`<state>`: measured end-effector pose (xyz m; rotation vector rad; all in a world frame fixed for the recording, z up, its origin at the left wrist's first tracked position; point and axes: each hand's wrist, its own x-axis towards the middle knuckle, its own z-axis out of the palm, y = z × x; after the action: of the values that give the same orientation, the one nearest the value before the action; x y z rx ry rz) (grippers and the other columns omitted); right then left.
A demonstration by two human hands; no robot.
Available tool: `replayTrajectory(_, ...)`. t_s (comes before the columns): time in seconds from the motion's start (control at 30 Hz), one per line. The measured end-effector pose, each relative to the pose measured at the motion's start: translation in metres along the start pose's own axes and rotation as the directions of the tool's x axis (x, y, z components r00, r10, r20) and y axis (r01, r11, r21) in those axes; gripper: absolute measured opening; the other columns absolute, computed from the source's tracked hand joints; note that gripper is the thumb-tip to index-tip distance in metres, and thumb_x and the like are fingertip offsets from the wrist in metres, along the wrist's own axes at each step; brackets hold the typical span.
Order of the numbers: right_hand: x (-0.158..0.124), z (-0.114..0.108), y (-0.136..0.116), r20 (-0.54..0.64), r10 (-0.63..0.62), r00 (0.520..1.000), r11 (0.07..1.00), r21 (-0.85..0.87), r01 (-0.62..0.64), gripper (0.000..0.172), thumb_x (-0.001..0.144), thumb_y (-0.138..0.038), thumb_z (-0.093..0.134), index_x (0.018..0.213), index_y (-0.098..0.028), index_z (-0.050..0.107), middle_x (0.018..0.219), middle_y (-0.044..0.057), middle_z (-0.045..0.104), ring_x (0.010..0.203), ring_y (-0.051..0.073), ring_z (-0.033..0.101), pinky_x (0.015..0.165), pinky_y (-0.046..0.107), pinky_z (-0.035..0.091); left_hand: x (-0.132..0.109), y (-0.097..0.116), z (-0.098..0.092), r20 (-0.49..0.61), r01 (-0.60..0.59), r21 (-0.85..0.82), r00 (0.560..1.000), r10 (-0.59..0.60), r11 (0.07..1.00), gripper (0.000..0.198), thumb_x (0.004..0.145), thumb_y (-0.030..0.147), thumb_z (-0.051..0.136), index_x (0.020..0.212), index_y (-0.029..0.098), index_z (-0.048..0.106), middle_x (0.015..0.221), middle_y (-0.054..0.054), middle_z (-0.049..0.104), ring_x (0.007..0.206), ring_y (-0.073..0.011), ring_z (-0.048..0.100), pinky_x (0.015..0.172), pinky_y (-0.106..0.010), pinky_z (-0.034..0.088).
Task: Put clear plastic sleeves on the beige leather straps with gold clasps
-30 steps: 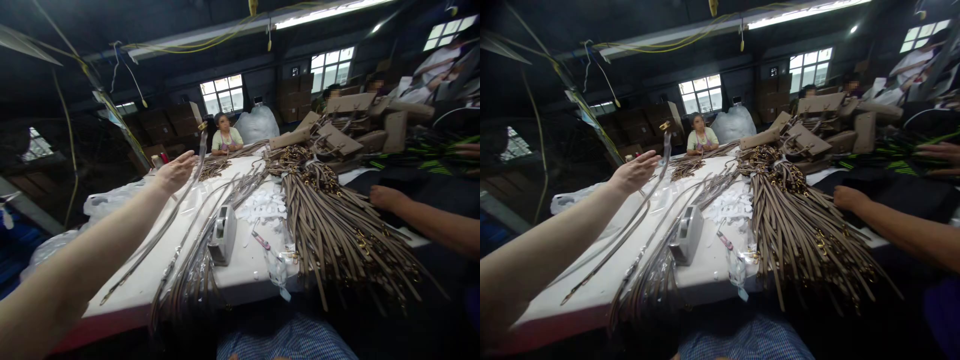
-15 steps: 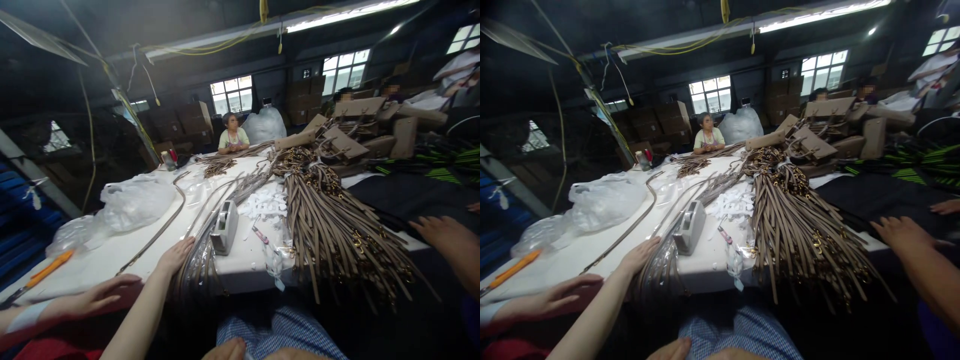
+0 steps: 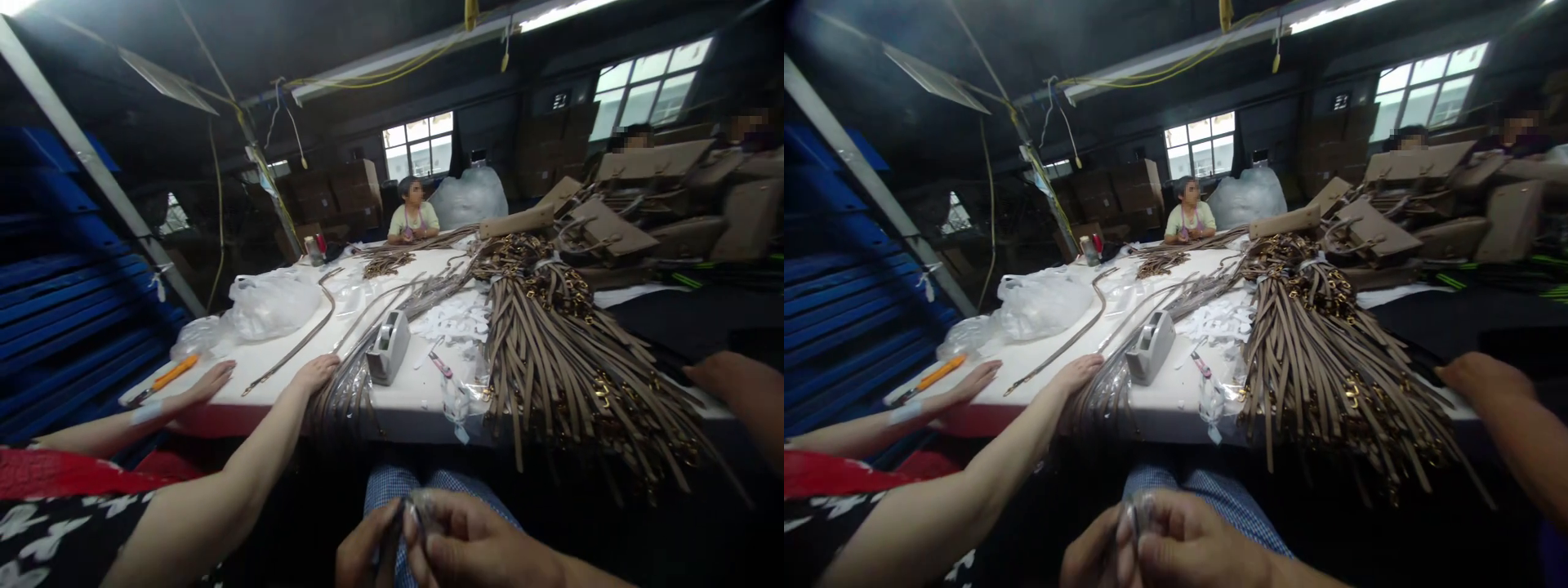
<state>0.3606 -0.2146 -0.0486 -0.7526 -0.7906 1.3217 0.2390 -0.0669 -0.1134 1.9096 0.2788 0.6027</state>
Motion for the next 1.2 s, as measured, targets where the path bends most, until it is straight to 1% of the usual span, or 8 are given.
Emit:
replayTrajectory(0.13,0.021,-0.005,-0.023,-0.129,-0.371,0.92,0.914,-0.226,0.337,0.02,0.09,-0.031,0.061,0.105,-0.017,0.06,0.087,0.006,0.068,0.078,0.015,0.066,0.073,0.029,0.054,-0.011,0.015,0.029,-0.053,0.178,-0.162,0.981,-0.189,0.971,0.03,0.088,0.047,0.057,0.085,0.022,0.073,0.067,-0.004,0.068,0.066,-0.0197,0.065,0.067,-0.03,0.052)
replayTrajectory(0.27,0.043,-0.035,-0.029,0.044,-0.646,0.762,0.513,-0.714,0.477,0.023,0.095,-0.02,0.052,0.113,-0.02,0.066,0.106,0.011,0.072,0.099,0.023,0.068,0.09,0.039,0.054,-0.009,0.037,0.036,-0.01,0.314,-0.373,0.94,-0.342,0.873,0.037,0.085,0.051,0.059,0.085,0.016,0.071,0.064,-0.005,0.068,0.054,-0.0156,0.062,0.06,-0.027,0.05)
replayTrajectory(0.37,0.057,-0.067,-0.018,0.271,-0.631,0.727,0.213,-0.84,0.499,0.029,0.093,-0.015,0.051,0.118,-0.02,0.066,0.113,0.011,0.072,0.106,0.024,0.066,0.095,0.04,0.053,-0.009,0.05,0.03,0.02,0.371,-0.461,0.913,-0.408,0.806,0.039,0.087,0.05,0.058,0.084,0.014,0.069,0.067,-0.005,0.067,0.047,-0.0109,0.057,0.052,-0.022,0.044)
replayTrajectory(0.5,0.066,-0.103,0.008,0.46,-0.383,0.801,0.085,-0.846,0.526,0.035,0.094,-0.014,0.048,0.126,-0.015,0.06,0.113,0.014,0.071,0.106,0.023,0.067,0.094,0.038,0.054,-0.008,0.052,0.014,-0.027,0.374,-0.568,0.882,-0.471,0.733,0.036,0.089,0.046,0.058,0.083,0.011,0.067,0.065,-0.003,0.063,0.04,-0.0046,0.046,0.045,-0.018,0.031)
replayTrajectory(0.77,0.065,-0.104,0.021,0.382,-0.028,0.924,0.104,-0.918,0.382,0.023,0.095,-0.028,0.045,0.099,-0.016,0.065,0.087,0.011,0.069,0.08,0.02,0.062,0.076,0.032,0.052,0.01,0.03,-0.011,0.057,0.449,-0.71,0.804,-0.592,0.542,0.042,0.088,0.046,0.057,0.064,0.011,0.059,0.049,0.005,0.043,0.042,-0.0036,0.03,0.045,-0.017,0.024)
replayTrajectory(0.9,0.07,-0.094,0.014,0.083,0.089,0.993,0.208,-0.976,0.063,0.034,0.097,-0.037,0.039,0.078,-0.019,0.06,0.068,0.002,0.056,0.062,0.015,0.05,0.063,0.027,0.043,0.017,0.004,-0.03,-0.068,0.512,-0.464,0.792,-0.606,0.722,0.039,0.09,0.047,0.053,0.076,0.013,0.066,0.062,-0.002,0.06,0.047,-0.0083,0.048,0.049,-0.02,0.039)
replayTrajectory(1.03,0.073,-0.094,0.014,-0.149,0.495,0.856,0.635,-0.61,-0.474,0.042,0.092,-0.053,0.044,0.078,-0.016,0.06,0.056,-0.005,0.039,0.048,0.01,0.034,0.046,0.021,0.033,0.009,-0.017,-0.034,-0.438,0.331,0.206,0.873,-0.216,0.921,0.025,0.09,0.032,0.056,0.11,0.022,0.067,0.111,-0.008,0.069,0.106,-0.0233,0.062,0.094,-0.038,0.049)
replayTrajectory(1.2,0.074,-0.078,0.006,-0.018,0.676,0.736,0.734,-0.069,-0.676,0.029,0.088,-0.038,0.056,0.082,-0.011,0.063,0.057,-0.007,0.034,0.046,0.005,0.025,0.043,0.016,0.028,-0.007,-0.024,-0.001,-0.107,0.032,0.393,0.994,0.011,0.919,0.048,0.086,0.014,0.056,0.133,0.025,0.052,0.129,-0.007,0.062,0.119,-0.0233,0.056,0.105,-0.043,0.044)
